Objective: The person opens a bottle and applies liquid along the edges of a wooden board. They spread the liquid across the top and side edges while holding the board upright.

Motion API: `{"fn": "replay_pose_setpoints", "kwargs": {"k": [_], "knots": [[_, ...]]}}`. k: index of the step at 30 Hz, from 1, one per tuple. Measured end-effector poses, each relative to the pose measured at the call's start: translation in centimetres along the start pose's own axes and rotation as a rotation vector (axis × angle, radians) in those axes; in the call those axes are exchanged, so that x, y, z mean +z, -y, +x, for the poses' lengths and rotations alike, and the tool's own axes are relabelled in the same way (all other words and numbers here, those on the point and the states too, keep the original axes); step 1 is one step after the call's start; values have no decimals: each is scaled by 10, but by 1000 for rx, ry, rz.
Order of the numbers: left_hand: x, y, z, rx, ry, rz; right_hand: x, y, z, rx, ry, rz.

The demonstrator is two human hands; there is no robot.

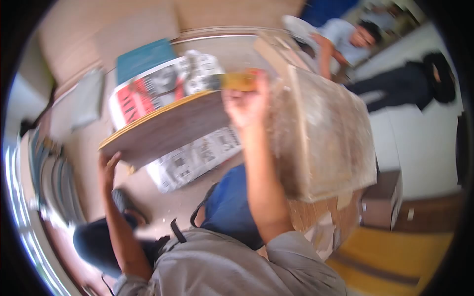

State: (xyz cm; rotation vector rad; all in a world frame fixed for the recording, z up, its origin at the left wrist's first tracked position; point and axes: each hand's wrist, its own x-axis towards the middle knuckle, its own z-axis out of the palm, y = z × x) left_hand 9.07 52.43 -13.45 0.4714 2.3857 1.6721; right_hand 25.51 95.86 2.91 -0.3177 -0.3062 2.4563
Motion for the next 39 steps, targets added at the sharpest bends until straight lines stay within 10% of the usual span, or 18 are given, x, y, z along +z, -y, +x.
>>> {"fn": "replay_pose_setpoints", "kwargs": {"k": [11, 17, 21, 23, 29, 36, 38, 39], "knots": [[-33, 13, -33, -240, -194, 243, -90, 70, 82, -82, 19, -160], [-78, -114, -74, -377, 253, 522, -92, 67, 98, -43, 113, -106], [-109, -234, -160, -13, 458, 358, -85, 64, 115, -199, 41, -205], [-126, -273, -215, 415, 603, 179, -114, 92, 168, -25, 388, -108], [-209, -364, -337, 1257, 761, 284, -41, 5, 68, -315, 280, -270], [-180, -370, -360, 1373, 842, 230, -34, -5, 88, -203, 386, -201], [-180, -364, -330, 1534, 951, 163, -71, 32, 147, 100, 761, 24], [-180, -364, -324, 1576, 975, 142, -42, 12, 118, -244, 221, -129]]}}
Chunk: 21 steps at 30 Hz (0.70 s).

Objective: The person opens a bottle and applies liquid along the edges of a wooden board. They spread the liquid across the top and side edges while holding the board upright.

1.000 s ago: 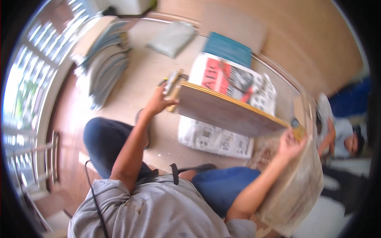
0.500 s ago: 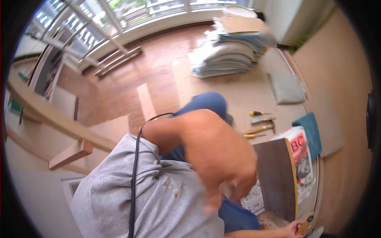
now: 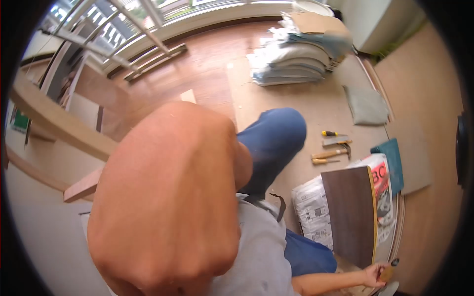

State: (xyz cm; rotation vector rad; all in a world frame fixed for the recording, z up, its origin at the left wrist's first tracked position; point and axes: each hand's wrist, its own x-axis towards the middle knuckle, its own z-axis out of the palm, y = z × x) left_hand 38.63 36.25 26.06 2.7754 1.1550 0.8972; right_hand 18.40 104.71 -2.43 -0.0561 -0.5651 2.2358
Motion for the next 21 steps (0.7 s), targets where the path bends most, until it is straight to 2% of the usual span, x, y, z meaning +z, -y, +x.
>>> {"fn": "replay_pose_setpoints", "kwargs": {"k": [1, 2, 3, 4, 6, 7, 8, 9, 10, 11, 12, 13, 14, 21], "knots": [[-4, -1, 0, -186, -72, -61, -11, 2, 7, 9, -2, 12], [-8, 0, -3, -361, -136, -126, -30, 8, 25, 5, 84, -10], [-1, 1, 1, -425, -133, -100, -45, 14, 31, 14, 189, 0], [7, 9, 3, -465, -124, -83, -23, 22, 13, 180, 276, -19], [13, 21, -1, -451, -146, -81, 9, 9, -32, 15, -6, -136], [11, 31, -7, -424, -153, -100, 13, 17, -54, 239, 138, -11], [5, 43, -20, -399, -170, -119, 45, 16, -85, 446, 135, 132], [-1, 59, -32, -363, -178, -150, 15, 18, -73, 375, 149, 114], [-5, 80, -39, -315, -190, -184, 63, 6, -99, 178, -293, 26], [-8, 101, -42, -268, -195, -230, 16, 10, -82, 267, 55, 240], [-8, 118, -43, -234, -199, -266, 29, 6, -99, 133, 0, 91], [-6, 130, -43, -210, -203, -294, 45, 8, -110, 114, -168, 143], [-3, 138, -40, -207, -210, -319, 42, 12, -116, 148, -81, 104], [4, 150, -30, -187, -331, -389, 50, 15, -132, 228, -159, 93]]}}
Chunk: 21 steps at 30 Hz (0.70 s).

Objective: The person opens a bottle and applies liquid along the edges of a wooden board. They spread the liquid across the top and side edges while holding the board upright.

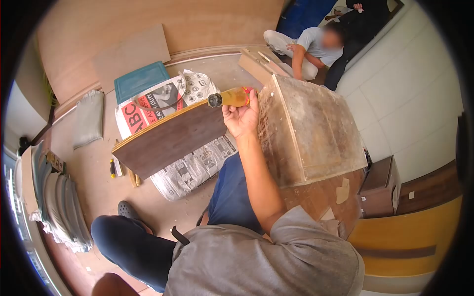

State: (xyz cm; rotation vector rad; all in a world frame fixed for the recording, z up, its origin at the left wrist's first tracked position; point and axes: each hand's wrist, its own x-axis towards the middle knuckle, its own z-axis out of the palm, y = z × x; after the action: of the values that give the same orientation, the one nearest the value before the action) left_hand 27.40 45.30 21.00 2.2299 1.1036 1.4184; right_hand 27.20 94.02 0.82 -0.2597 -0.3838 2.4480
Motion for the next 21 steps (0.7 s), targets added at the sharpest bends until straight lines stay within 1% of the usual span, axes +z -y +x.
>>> {"fn": "replay_pose_setpoints", "kwargs": {"k": [2, 4, 5, 6, 8, 9, 10, 11, 12, 13, 14, 15, 16, 17, 18, 19, 20, 21], "knots": [[2, -4, -2, -3, -25, -5, 5, 2, -3, 28, -6, -2], [3, -8, -6, -11, -42, -14, 13, 14, -5, 43, 46, 19], [4, -10, -7, -15, -56, -11, 20, 24, 2, -15, 6, 35], [6, -13, -10, -21, -63, -13, 31, 36, 14, -65, -35, 51], [7, -19, -13, -41, -73, -17, 77, 87, 47, -30, -4, 127], [7, -21, -15, -45, -76, -24, 95, 125, 76, -58, 71, 77], [7, -22, -17, -51, -79, -35, 105, 172, 123, -120, 221, 15], [5, -22, -18, -64, -80, -44, 133, 219, 147, 65, 333, 158], [4, -24, -18, -75, -80, -52, 162, 245, 152, 9, 412, 112], [3, -24, -19, -80, -75, -55, 181, 277, 171, -157, 423, 0], [1, -24, -20, -85, -63, -62, 193, 306, 175, -31, 536, 18], [-2, -22, -20, -88, -46, -75, 205, 294, 162, -42, 539, 12], [-6, -18, -21, -90, -26, -91, 216, 265, 139, -260, 411, 17], [-11, -13, -20, -92, 2, -115, 217, 255, 122, -481, 272, 24], [-16, -8, -18, -102, 30, -135, 186, 267, 136, -374, 440, -60], [-22, -2, -18, -115, 55, -147, 182, 226, 107, -370, 371, -20], [-28, 5, -19, -137, 86, -163, 166, 219, 107, -95, 439, 57], [-36, 14, -19, -159, 117, -180, 141, 188, 107, -14, 426, 176]]}}
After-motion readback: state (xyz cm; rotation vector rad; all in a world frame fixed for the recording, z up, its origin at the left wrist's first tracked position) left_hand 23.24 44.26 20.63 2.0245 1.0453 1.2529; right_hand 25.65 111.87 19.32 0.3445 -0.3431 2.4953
